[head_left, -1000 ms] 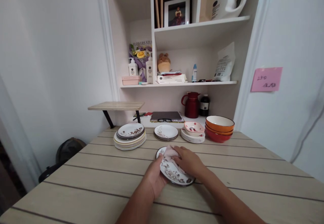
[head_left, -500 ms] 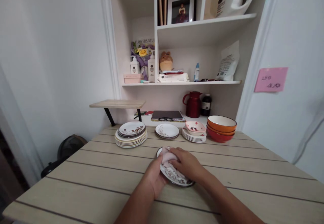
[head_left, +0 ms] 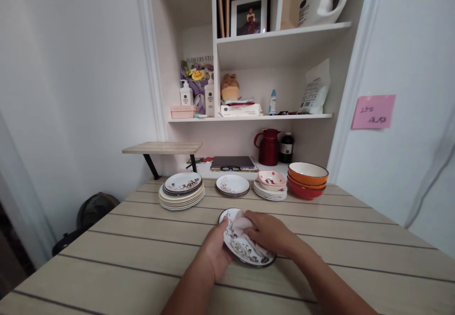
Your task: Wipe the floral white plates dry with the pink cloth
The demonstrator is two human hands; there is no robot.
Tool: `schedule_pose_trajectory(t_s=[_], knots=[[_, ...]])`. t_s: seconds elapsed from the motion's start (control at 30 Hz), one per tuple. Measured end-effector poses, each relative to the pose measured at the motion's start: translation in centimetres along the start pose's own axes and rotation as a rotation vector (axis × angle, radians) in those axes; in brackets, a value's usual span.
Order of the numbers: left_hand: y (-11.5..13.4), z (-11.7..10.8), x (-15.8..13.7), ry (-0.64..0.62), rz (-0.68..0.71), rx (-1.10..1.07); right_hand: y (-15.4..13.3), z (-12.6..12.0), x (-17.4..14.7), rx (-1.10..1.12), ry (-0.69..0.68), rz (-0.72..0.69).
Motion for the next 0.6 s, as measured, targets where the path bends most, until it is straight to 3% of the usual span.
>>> schedule_pose_trajectory(t_s=[0.23, 0.43, 0.6], knots=[[0.0, -0.3, 0.3, -0.006, 0.025, -0.020, -1.2, 1.4, 0.4, 0.171, 0.094, -0.084], [0.0, -0.3, 0.3, -0.018, 0.016, -0.026, -0.2, 1.7, 1.3, 0.033, 0.069, 0.067], [-0.1, -0.3, 0.3, 0.001, -0.010, -0.005, 0.3, 0.1, 0.4, -0.064, -0.020, 0.055]])
Point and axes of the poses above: each hand's wrist, its own x-axis towards the middle knuckle, its own z-axis out of the palm, y = z × x, the point moved 2 cm from there along x, towards the middle knuckle, and after that the axes turned 11 degrees about y, right-handed, at the moved point
